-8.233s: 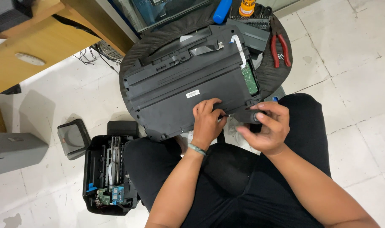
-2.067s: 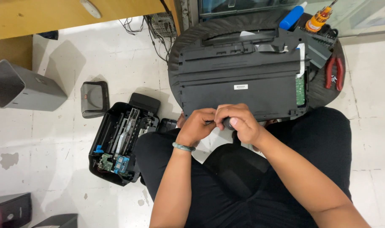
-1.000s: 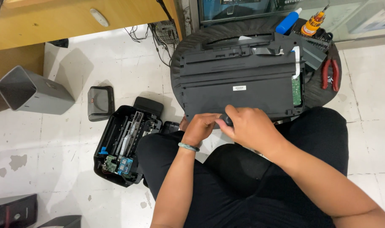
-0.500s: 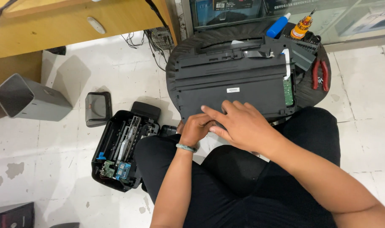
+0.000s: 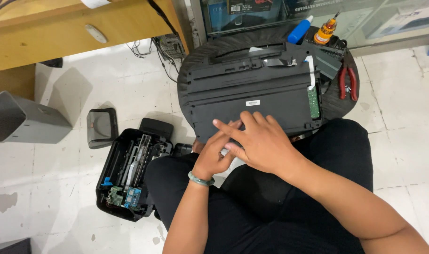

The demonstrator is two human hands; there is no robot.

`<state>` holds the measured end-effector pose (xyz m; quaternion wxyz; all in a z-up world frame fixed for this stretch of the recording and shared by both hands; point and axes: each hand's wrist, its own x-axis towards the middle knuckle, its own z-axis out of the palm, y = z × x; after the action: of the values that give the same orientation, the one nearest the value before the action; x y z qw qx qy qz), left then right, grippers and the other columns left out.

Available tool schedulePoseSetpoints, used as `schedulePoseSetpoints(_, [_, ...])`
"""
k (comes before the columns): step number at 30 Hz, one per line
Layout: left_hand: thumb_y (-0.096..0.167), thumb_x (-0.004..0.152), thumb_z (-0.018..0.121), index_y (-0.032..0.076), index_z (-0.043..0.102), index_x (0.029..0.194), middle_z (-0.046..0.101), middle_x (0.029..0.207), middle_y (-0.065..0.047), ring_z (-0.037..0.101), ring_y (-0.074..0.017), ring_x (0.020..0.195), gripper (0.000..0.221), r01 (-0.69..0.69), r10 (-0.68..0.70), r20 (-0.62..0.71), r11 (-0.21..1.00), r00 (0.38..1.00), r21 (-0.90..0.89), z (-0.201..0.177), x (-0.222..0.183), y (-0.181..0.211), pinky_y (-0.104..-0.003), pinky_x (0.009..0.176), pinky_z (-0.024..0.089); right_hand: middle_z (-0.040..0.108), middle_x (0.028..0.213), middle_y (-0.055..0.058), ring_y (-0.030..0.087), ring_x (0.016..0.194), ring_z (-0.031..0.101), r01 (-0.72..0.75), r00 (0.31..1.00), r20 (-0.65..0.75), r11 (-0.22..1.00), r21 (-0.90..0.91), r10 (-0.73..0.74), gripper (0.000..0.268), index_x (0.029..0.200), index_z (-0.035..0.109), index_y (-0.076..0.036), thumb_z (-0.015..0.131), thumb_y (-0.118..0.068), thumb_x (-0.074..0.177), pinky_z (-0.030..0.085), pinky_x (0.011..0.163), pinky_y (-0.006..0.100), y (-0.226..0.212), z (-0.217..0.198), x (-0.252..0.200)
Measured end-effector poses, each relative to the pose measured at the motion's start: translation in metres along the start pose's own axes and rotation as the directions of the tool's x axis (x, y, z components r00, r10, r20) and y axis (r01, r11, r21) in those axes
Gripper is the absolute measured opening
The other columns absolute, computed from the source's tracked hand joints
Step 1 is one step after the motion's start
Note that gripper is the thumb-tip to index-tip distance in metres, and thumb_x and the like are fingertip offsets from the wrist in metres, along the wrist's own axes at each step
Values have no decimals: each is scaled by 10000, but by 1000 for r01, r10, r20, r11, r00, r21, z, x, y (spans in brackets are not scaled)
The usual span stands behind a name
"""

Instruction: The person is disassembling a printer by unscrewing internal components from the chassis using a manual screwdriver.

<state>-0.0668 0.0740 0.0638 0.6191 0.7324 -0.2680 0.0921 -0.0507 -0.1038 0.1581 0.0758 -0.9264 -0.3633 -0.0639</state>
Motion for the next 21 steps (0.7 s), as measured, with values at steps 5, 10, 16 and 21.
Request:
schedulePoseSetpoints(5, [24, 984, 610, -4, 674, 1338, 709, 1268, -205, 678, -400, 1147, 361, -37, 37, -46, 999, 998, 7, 1, 5, -3, -594, 1016, 522, 514, 1274, 238, 443, 992, 615, 13, 999, 30, 999, 52, -14, 548, 1520, 512, -279, 400, -503, 1033, 490, 702, 500, 3, -12, 8])
schedulePoseSetpoints(10, [120, 903, 798, -31, 734, 1189, 762, 1096, -212, 717, -421, 1053, 330, -109, 104, -157, 994, 982, -25, 1, 9, -13, -617, 1003, 522, 439, 1468, 286, 497, 1202, 560, 30, 997, 70, 995, 90, -37, 540, 1469, 577, -241, 398, -503, 1032, 495, 776, 541, 1, -19, 8])
schedulePoseSetpoints(16, [217, 828, 866, -39, 738, 1149, 626, 899, -122, 641, -306, 852, 430, -208, 210, -215, 978, 954, 34, 15, 7, -26, -543, 986, 576, 432, 1510, 277, 507, 1304, 513, 56, 998, -24, 998, 14, -56, 550, 1494, 518, -272, 376, -545, 1038, 479, 867, 602, -12, -8, 4])
schedulePoseSetpoints(21, [316, 862, 849, 55, 772, 1138, 567, 887, -80, 586, -229, 838, 387, -173, 198, -322, 980, 926, 103, 19, -2, -42, -443, 896, 574, 481, 1462, 219, 410, 1187, 591, 94, 957, -279, 995, 31, -81, 656, 1567, 419, -212, 509, -502, 986, 501, 833, 502, -3, 30, 1])
